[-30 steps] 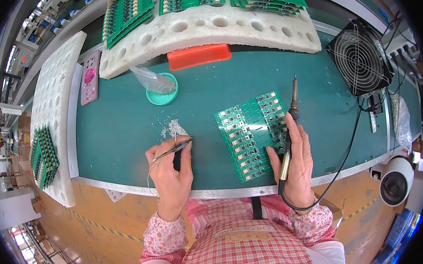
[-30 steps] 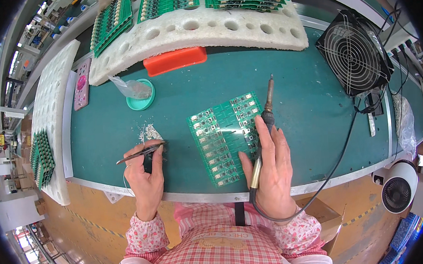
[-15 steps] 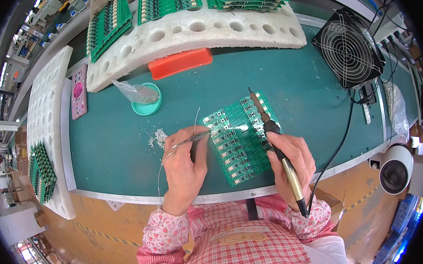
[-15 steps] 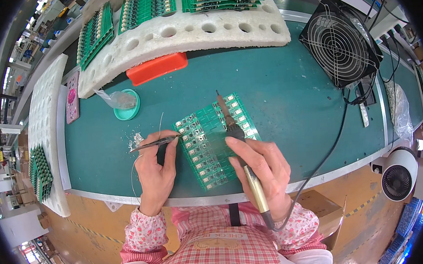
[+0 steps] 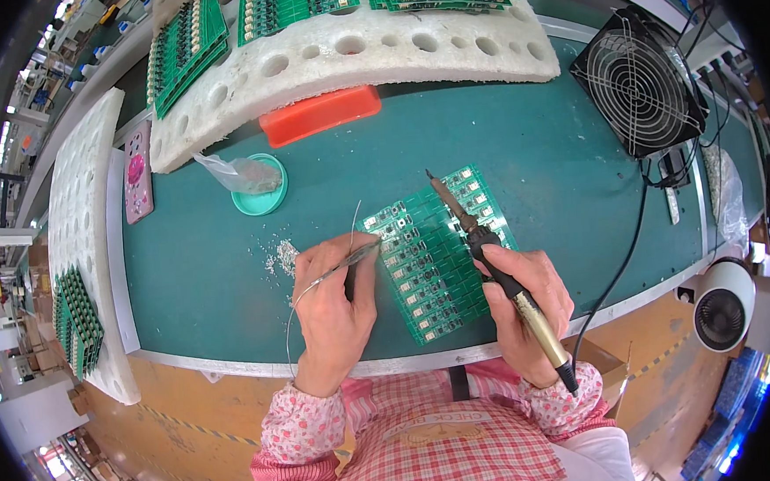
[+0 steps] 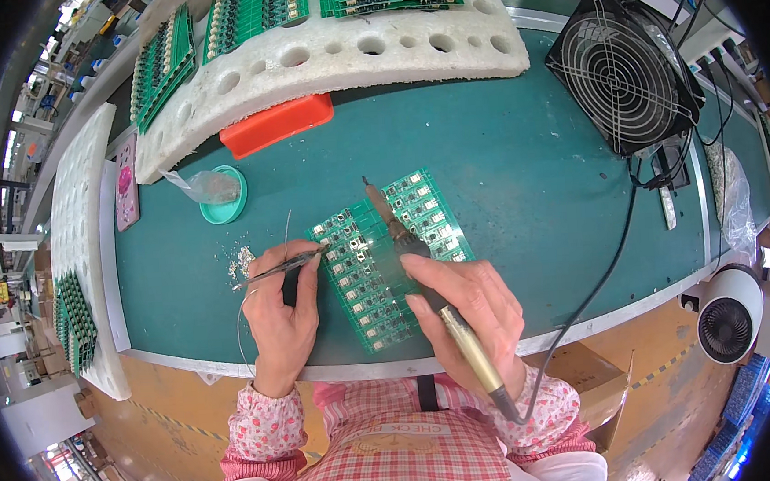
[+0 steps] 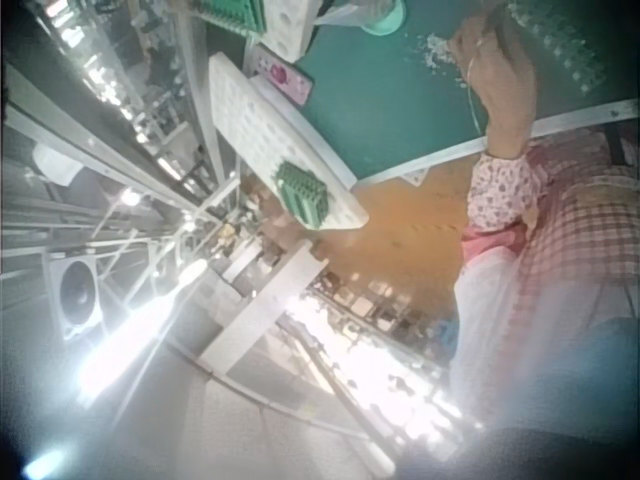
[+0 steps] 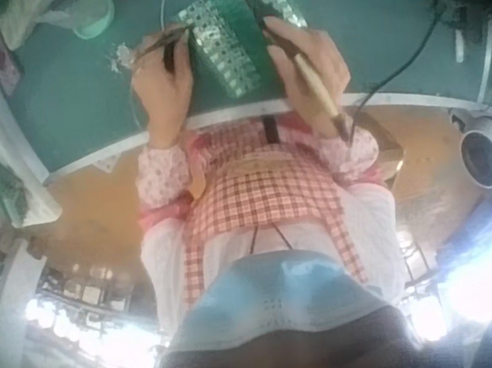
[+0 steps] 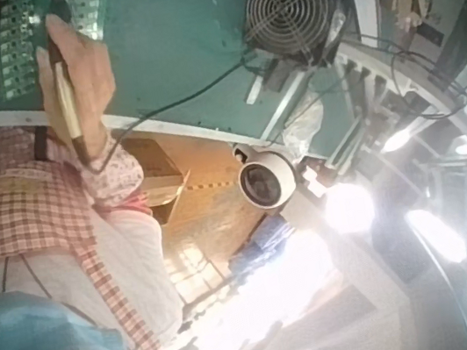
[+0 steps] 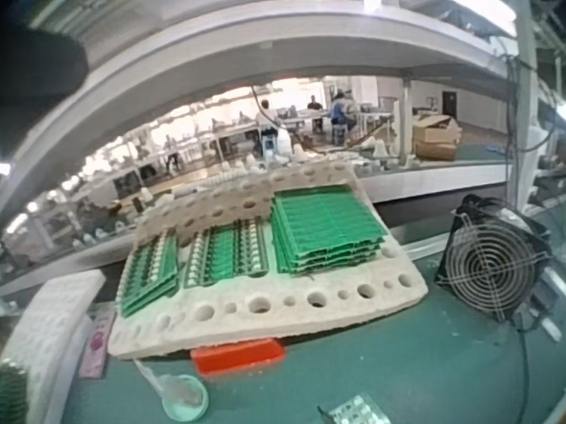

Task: The person solders components onto a circuit board using a soldering iron and solder wire, places it onto a stack, and takes a new circuit board to solder before working on it with tweezers.

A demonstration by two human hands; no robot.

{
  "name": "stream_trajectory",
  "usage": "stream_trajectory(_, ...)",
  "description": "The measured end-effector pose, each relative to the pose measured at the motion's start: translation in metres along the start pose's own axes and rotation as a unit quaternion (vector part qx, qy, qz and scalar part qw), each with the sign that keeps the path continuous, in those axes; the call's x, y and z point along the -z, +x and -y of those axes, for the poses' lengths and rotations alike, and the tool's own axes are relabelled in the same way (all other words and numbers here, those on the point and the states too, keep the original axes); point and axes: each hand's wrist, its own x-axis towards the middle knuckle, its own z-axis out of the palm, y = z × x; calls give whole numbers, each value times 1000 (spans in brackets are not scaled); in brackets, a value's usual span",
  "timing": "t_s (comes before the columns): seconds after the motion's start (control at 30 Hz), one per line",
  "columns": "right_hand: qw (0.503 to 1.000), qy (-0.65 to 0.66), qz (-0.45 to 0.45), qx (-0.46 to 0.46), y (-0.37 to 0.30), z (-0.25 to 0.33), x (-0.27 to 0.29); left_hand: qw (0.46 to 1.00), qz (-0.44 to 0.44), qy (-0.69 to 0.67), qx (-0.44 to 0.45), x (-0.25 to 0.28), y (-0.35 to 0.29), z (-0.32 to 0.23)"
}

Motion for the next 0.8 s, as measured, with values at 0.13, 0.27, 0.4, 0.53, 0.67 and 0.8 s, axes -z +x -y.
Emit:
stream_trajectory(0.13, 992, 95, -1, -82, -3, 2, -3, 1000, -1, 2, -7, 0, 0, 1)
stream_trajectory(0.27, 984, 141, -20, -102, -6, 0, -6, 1000, -3, -1, -15, 0, 0, 1)
stream_trajectory(0.4, 981, 165, -27, -103, -6, 0, -7, 1000, -4, 8, -19, 0, 0, 1)
stream_trajectory(0.53, 978, 175, -27, -113, -8, 0, -8, 1000, -7, 8, -24, 0, 0, 2)
stream_trajectory(0.67, 978, 172, -24, -115, -8, -1, -7, 999, -8, 15, -31, -1, 1, 1)
stream_trajectory(0.8, 980, 169, -29, -103, -8, 0, -8, 999, -14, 15, -35, 0, 1, 1)
